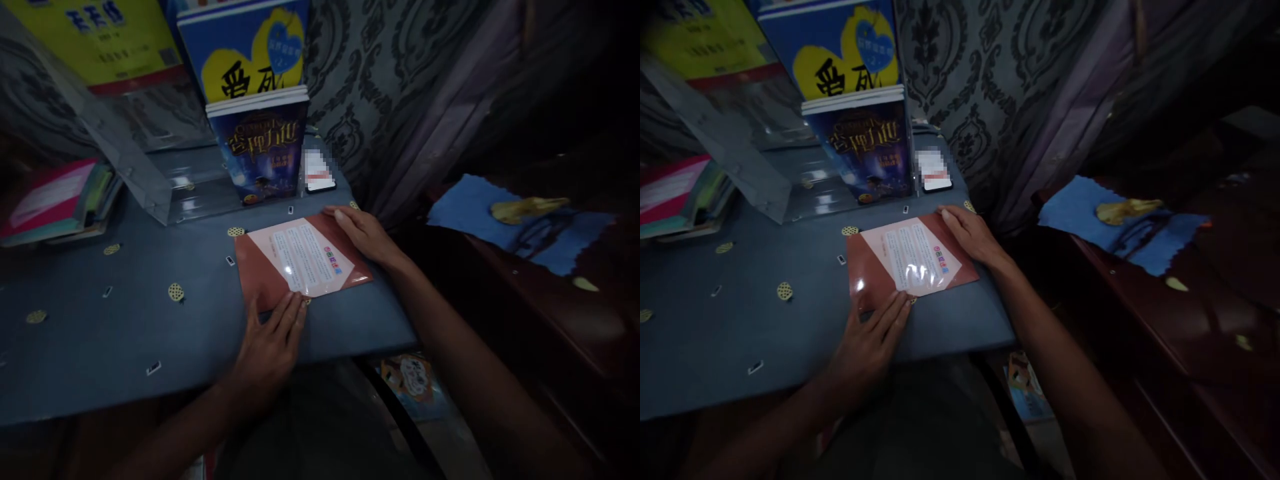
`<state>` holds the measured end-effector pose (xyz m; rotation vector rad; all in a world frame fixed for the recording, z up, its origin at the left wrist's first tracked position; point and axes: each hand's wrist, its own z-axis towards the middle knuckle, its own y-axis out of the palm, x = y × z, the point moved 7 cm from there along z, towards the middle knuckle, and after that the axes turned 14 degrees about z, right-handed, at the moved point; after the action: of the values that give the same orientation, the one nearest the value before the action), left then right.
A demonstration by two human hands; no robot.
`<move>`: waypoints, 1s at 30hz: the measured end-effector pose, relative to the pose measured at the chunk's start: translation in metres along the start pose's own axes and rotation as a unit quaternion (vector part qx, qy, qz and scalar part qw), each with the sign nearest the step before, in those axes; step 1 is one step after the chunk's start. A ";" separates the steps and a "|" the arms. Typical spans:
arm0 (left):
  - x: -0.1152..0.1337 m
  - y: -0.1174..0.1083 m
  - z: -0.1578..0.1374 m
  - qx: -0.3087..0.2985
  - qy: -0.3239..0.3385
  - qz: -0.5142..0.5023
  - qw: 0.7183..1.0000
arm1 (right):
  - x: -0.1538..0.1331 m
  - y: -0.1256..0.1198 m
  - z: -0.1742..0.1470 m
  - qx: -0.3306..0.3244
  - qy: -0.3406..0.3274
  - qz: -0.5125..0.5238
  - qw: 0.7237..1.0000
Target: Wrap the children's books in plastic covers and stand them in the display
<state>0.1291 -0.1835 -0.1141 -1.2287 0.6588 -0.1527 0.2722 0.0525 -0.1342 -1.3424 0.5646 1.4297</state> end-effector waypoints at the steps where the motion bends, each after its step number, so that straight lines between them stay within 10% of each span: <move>1: -0.003 -0.001 -0.007 0.007 -0.014 0.000 1.000 | 0.001 0.000 0.000 0.001 0.001 -0.002 1.000; 14: -0.025 -0.001 -0.052 0.001 -0.171 -0.027 0.985 | -0.004 0.009 -0.006 -0.034 -0.065 -0.148 0.986; 30: -0.056 0.025 -0.042 -0.050 -0.160 -0.036 0.985 | -0.002 0.019 -0.008 -0.060 -0.148 -0.262 0.952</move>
<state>0.0555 -0.1841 -0.1229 -1.3387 0.3455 0.0199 0.2584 0.0390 -0.1404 -1.2208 -0.0795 1.1977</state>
